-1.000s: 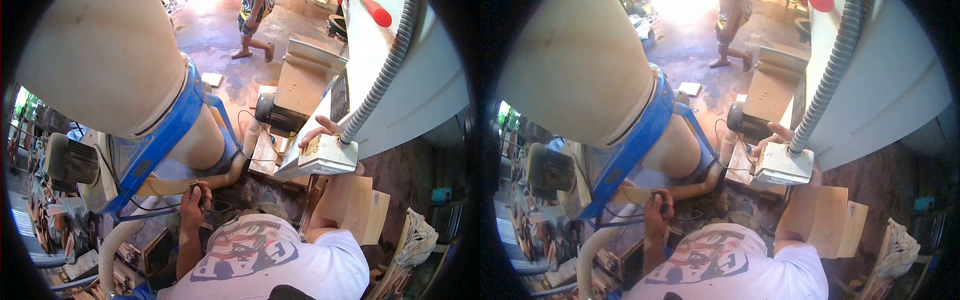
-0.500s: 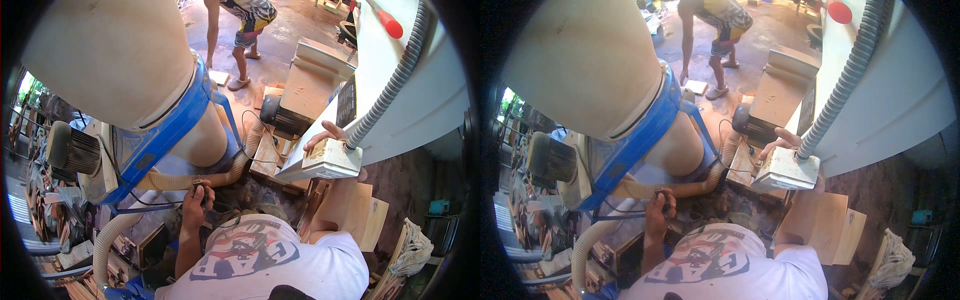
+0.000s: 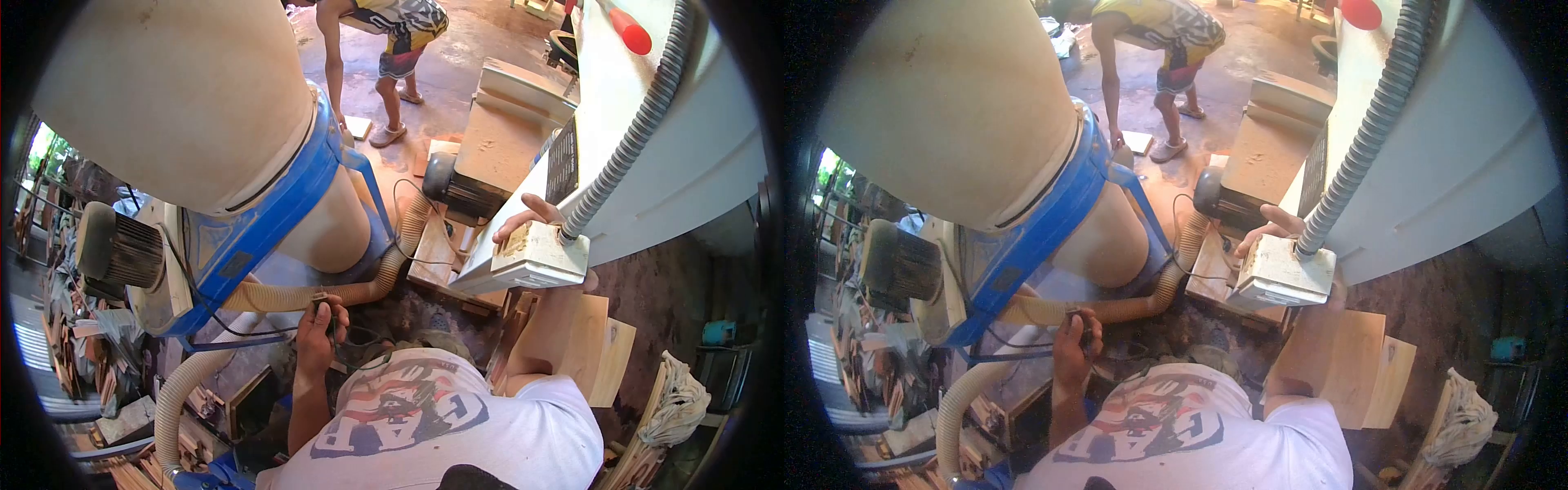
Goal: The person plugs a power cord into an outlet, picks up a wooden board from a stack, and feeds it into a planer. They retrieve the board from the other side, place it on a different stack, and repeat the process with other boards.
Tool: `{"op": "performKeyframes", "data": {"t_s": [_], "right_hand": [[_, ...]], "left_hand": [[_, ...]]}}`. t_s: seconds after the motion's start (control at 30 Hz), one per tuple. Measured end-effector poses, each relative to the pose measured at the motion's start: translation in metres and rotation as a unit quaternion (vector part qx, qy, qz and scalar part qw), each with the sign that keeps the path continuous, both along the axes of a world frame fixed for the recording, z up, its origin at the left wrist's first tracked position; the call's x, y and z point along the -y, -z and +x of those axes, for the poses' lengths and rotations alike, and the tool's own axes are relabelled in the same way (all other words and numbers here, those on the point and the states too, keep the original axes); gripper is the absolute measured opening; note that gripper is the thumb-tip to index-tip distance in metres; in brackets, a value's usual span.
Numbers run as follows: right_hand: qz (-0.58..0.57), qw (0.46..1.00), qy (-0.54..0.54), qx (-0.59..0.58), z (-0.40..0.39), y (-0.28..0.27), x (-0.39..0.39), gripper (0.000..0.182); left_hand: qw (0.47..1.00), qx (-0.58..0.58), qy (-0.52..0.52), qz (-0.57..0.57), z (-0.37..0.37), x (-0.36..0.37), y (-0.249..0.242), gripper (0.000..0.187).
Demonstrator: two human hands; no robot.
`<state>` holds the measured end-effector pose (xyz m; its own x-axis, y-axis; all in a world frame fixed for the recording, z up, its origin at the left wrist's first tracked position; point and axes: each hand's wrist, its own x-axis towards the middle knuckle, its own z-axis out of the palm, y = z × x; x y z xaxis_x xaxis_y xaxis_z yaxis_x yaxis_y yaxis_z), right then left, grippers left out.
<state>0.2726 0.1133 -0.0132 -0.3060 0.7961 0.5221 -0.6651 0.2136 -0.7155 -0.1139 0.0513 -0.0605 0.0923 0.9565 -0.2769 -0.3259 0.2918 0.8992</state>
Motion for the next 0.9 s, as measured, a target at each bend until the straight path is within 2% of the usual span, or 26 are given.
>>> {"op": "performKeyframes", "data": {"t_s": [0.13,0.2,0.33,0.43,0.53,0.67,0.73,0.9], "right_hand": [[0.0,1.0,-0.007,0.003,0.002,0.002,-0.001,0.138],[-0.001,0.998,-0.055,-0.018,0.006,0.004,-0.004,0.142],[-0.001,0.994,-0.099,-0.034,0.007,0.007,-0.006,0.142],[-0.02,0.997,-0.054,-0.045,-0.001,0.004,0.001,0.138],[-0.032,0.997,0.067,0.02,-0.01,-0.003,0.009,0.133],[-0.067,0.988,0.133,0.049,-0.019,-0.012,0.017,0.126],[-0.102,0.981,0.152,0.059,-0.019,-0.012,0.018,0.127],[-0.057,0.986,0.149,0.05,-0.015,-0.008,0.016,0.122]], "left_hand": [[1.0,-0.005,-0.004,-0.004,0.001,0.0,0.001,0.027],[1.0,-0.013,-0.015,-0.002,0.004,-0.001,-0.001,0.025],[0.998,0.061,-0.03,0.0,0.001,0.001,0.008,0.023],[0.997,0.07,-0.016,0.032,0.002,0.002,0.006,0.022],[0.997,0.053,-0.017,0.049,0.005,0.002,-0.003,0.021],[0.999,0.024,-0.02,0.038,0.004,0.005,-0.003,0.015],[0.999,0.01,-0.023,0.031,0.003,0.008,-0.002,0.014],[0.999,0.014,-0.016,0.032,0.006,0.017,-0.007,0.016]]}}
